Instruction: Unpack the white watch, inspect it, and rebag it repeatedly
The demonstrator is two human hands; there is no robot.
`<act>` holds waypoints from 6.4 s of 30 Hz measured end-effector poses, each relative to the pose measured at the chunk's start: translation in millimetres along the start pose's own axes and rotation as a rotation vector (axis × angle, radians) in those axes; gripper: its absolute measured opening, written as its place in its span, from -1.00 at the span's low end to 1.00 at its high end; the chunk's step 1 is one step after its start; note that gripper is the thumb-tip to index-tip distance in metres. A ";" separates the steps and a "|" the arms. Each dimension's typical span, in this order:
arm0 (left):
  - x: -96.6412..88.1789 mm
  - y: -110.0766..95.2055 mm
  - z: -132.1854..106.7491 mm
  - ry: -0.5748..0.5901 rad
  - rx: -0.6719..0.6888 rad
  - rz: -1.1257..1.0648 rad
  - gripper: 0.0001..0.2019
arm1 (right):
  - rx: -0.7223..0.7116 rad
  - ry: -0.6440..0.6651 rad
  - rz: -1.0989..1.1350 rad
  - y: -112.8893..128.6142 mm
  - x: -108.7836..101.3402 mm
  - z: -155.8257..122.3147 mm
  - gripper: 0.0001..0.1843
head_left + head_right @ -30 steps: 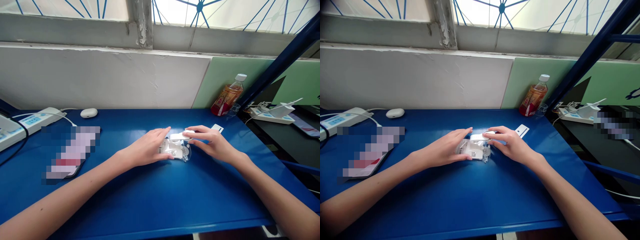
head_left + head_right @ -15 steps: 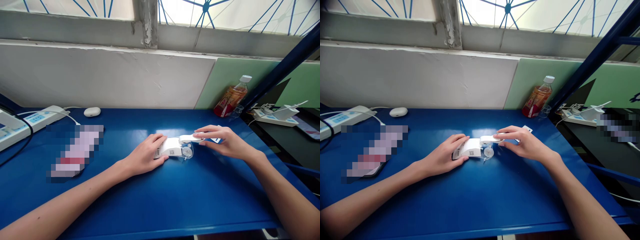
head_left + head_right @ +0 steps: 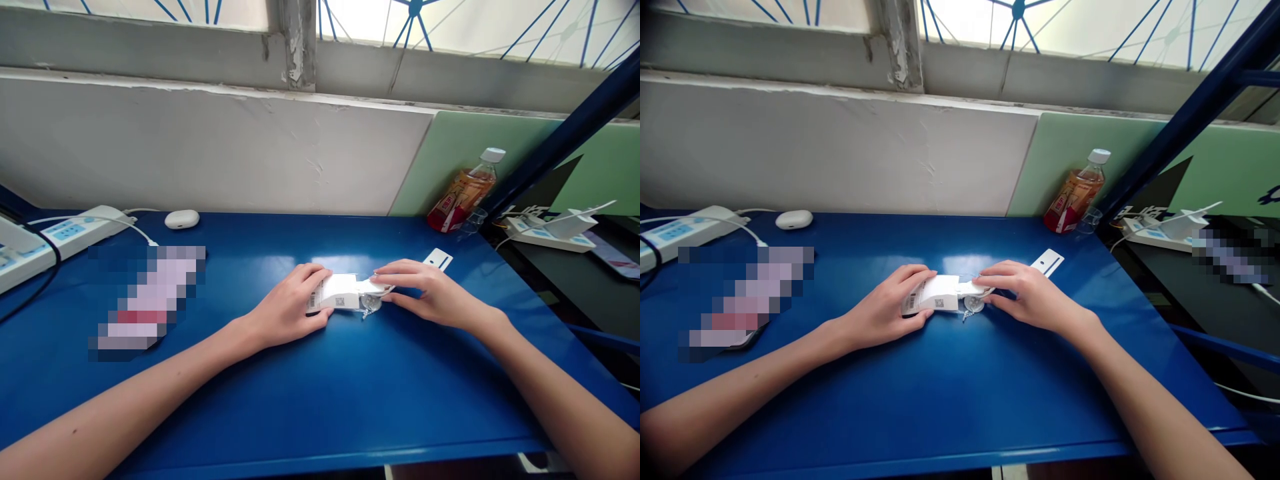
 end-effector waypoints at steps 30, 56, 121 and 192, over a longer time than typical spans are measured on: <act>2.7 1.3 -0.9 0.008 -0.002 0.001 -0.47 | 0.115 -0.056 -0.101 -4.6 -4.9 -0.5 -0.76; 15.6 -1.3 -0.2 0.140 0.050 0.140 -0.50 | 0.094 0.142 0.243 24.4 32.3 -5.9 -0.13; 29.6 0.5 -2.2 0.310 -0.005 0.281 -0.41 | -0.082 0.102 -0.241 48.4 34.1 1.2 -0.43; 14.4 -20.1 -2.2 0.118 0.162 0.128 0.03 | 0.597 -0.111 0.946 -29.2 46.6 0.6 -0.54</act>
Point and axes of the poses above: each hand's wrist, its own z-axis towards the middle knuckle, its own x-axis out of the palm, y = z × x, the point moved 9 cm from there along z, towards the middle knuckle, and after that the axes turned 4 degrees about -z, right-handed, at the moved point
